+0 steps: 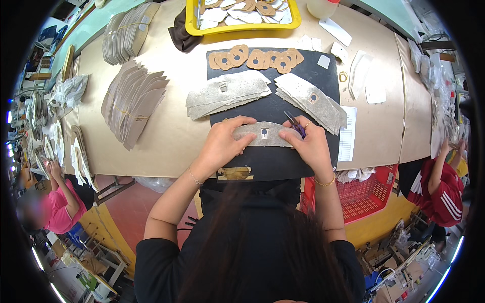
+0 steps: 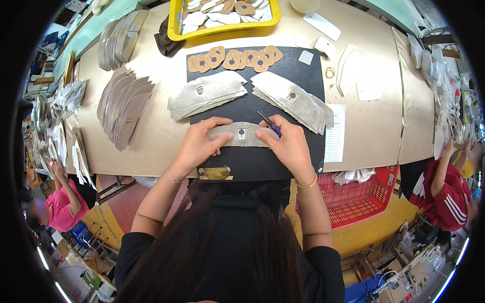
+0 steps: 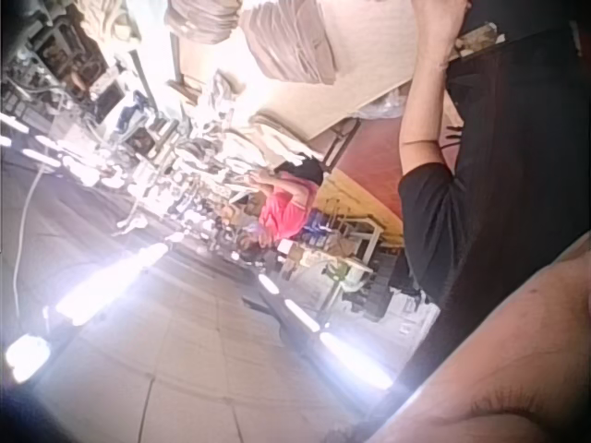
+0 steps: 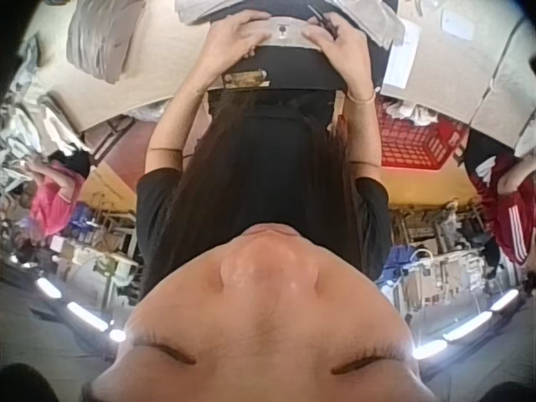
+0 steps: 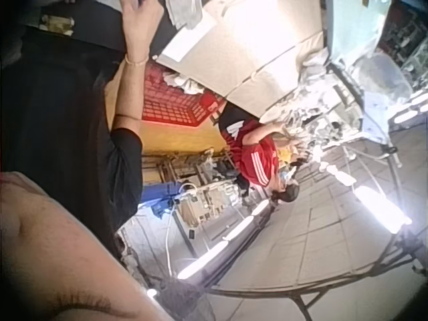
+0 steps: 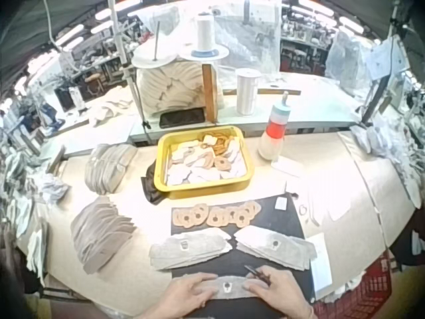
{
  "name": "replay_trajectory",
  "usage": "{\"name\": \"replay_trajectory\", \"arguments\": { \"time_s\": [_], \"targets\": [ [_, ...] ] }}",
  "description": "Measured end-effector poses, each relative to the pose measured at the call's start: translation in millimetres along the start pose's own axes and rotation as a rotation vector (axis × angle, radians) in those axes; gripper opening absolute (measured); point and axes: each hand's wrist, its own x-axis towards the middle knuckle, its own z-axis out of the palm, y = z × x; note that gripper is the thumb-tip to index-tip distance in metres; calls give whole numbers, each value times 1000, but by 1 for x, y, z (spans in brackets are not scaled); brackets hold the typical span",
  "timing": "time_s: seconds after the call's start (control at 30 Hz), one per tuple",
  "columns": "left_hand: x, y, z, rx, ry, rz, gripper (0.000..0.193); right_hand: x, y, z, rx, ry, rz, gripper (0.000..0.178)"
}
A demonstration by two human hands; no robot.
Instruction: The person uses a small cutting tool to trim and shape light-colored fabric pieces on a worktable. They repeatedly pick up pieces, cut along edges, and place finished pieces into a yellow tray while other workers are visible in the background.
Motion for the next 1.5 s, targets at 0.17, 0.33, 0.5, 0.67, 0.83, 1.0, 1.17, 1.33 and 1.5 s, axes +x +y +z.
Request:
{"name": "replay_trajectory", "arguments": {
  "time_s": [0.17,0.33,0.5,0.67,0.83,1.0,1.17,1.33,1.5],
  "targets": [
    [0,0,0,13,2,-8,35,1,-1,-1,6,-10,4,30],
    [0,0,0,15,-1,-6,35,1,0,0,7,-14,10,30],
    [0,-1,1,27,18,16,34,1,-1,-1,-2,-17,15,29],
    [1,-2,1,29,12,24,35,1,-3,-1,2,-18,-2,29],
    [1,-2,1,35,9,0,35,1,-4,-2,-1,-23,6,29],
    [1,-2,2,43,23,23,35,2,-3,-1,-27,-29,38,29],
    [1,-4,3,62,38,50,34,1,-4,-1,-3,-21,15,28],
    [1,-8,5,124,59,103,33,1,-6,0,-29,1,-34,27],
    [3,-8,8,292,165,330,31,0,-6,2,-72,18,-68,23]
  ]
}}
